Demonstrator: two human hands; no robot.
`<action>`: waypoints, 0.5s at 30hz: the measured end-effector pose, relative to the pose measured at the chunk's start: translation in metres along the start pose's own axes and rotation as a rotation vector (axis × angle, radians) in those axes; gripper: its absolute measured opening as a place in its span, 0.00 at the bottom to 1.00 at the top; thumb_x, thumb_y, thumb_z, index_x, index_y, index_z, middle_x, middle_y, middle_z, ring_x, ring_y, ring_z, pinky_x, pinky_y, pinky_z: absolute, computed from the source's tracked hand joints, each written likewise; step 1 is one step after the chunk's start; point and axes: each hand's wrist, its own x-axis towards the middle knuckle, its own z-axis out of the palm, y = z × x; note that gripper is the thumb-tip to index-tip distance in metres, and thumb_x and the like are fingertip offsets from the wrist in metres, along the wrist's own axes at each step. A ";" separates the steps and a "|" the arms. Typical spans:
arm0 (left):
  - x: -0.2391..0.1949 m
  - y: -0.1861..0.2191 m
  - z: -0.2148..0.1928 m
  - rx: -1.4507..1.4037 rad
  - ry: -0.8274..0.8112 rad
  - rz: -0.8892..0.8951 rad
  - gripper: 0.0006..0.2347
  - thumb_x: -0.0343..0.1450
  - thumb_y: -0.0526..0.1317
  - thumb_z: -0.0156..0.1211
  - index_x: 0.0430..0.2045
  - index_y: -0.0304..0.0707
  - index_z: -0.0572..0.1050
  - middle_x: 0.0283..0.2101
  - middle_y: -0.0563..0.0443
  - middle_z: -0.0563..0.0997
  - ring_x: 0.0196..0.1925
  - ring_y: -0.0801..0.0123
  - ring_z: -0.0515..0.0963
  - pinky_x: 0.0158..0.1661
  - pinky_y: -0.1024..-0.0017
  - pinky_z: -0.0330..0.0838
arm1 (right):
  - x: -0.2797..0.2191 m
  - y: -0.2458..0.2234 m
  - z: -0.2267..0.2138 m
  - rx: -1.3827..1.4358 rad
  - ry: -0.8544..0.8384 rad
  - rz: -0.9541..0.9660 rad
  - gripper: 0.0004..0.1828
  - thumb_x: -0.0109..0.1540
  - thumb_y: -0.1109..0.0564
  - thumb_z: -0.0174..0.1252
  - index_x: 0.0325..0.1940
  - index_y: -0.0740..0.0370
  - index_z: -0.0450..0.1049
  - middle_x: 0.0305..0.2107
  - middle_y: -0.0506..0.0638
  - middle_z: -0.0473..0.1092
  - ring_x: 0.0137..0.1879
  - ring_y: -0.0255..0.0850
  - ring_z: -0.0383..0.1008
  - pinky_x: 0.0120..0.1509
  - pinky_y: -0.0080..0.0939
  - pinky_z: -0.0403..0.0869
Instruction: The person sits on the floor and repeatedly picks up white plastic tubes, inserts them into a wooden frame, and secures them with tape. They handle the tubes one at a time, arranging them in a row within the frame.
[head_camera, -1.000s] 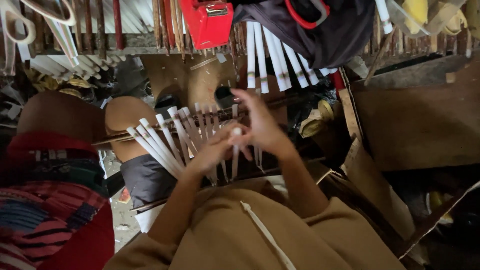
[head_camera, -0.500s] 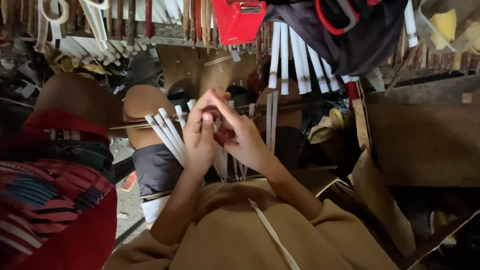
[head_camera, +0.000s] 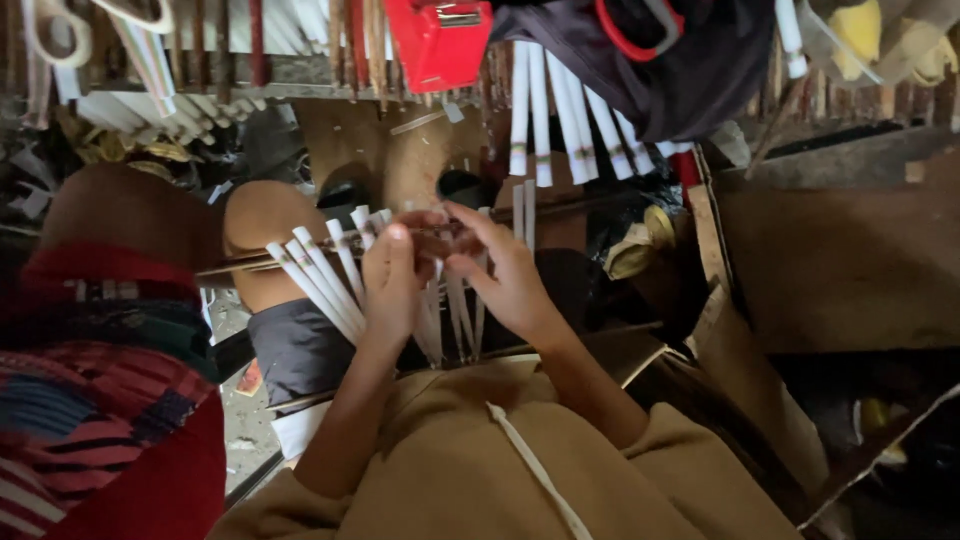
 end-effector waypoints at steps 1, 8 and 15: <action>-0.001 -0.003 0.007 -0.001 -0.008 -0.004 0.20 0.82 0.48 0.38 0.48 0.30 0.75 0.28 0.41 0.83 0.22 0.75 0.76 0.20 0.84 0.54 | -0.003 0.006 -0.006 -0.003 0.007 0.005 0.31 0.67 0.59 0.61 0.74 0.58 0.63 0.58 0.58 0.73 0.60 0.57 0.73 0.66 0.55 0.70; 0.009 -0.102 0.062 1.412 -0.359 0.183 0.17 0.73 0.48 0.57 0.52 0.42 0.74 0.32 0.44 0.85 0.33 0.50 0.85 0.32 0.59 0.79 | -0.017 0.053 -0.087 -0.178 0.372 0.162 0.06 0.65 0.57 0.64 0.42 0.62 0.79 0.46 0.61 0.77 0.54 0.55 0.76 0.60 0.51 0.70; 0.002 -0.068 0.093 0.937 -0.297 0.292 0.35 0.62 0.26 0.53 0.69 0.38 0.56 0.54 0.33 0.74 0.41 0.33 0.80 0.37 0.50 0.80 | -0.021 0.066 -0.129 -0.162 0.275 0.256 0.03 0.64 0.60 0.64 0.41 0.56 0.82 0.38 0.49 0.79 0.49 0.44 0.78 0.59 0.44 0.73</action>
